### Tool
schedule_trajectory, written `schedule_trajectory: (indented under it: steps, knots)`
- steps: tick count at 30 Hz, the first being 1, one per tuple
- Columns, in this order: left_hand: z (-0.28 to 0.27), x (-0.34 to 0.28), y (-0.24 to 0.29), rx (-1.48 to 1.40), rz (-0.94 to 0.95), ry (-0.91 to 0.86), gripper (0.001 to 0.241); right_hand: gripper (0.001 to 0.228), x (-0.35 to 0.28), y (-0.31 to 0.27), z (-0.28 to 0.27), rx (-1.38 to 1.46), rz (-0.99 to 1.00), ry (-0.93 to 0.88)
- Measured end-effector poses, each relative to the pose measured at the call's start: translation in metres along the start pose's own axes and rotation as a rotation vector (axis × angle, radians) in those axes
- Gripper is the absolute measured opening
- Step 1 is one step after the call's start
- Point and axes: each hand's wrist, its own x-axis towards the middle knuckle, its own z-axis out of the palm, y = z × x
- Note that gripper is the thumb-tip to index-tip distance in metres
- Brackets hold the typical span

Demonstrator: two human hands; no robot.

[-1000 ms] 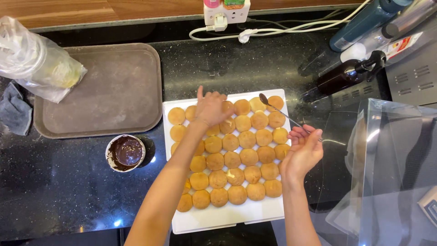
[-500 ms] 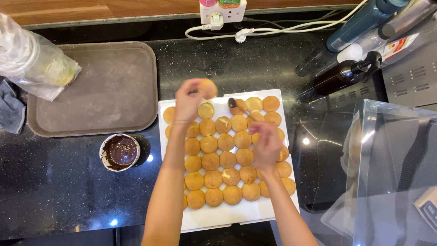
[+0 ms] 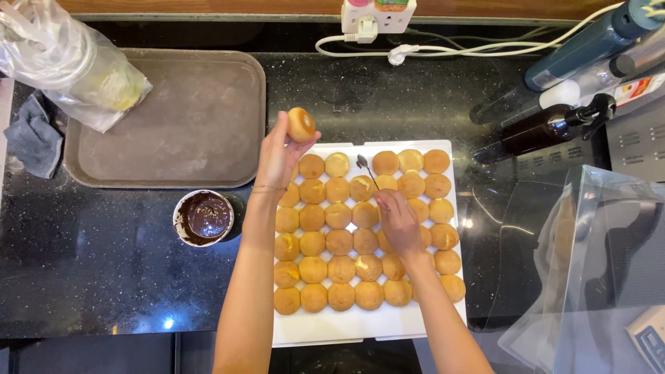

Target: Filling small round pastries with chocolate sauce using a spoon at a bakery workbench.

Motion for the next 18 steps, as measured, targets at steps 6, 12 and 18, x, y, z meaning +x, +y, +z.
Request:
schedule_trajectory:
  steps: [6, 12, 18]
  knots:
    - [0.003, 0.002, -0.008, 0.107, 0.003, -0.016, 0.057, 0.007, 0.001, -0.003, 0.003, 0.022, 0.024, 0.051]
    - [0.013, 0.000, -0.006, 0.223, -0.022, 0.061, 0.057, 0.005, 0.001, -0.006, 0.003, 0.006, 0.088, 0.043]
    - [0.006, 0.017, -0.042, 0.498, 0.188, 0.031, 0.053, 0.006, 0.003, -0.003, -0.001, -0.029, 0.114, 0.073]
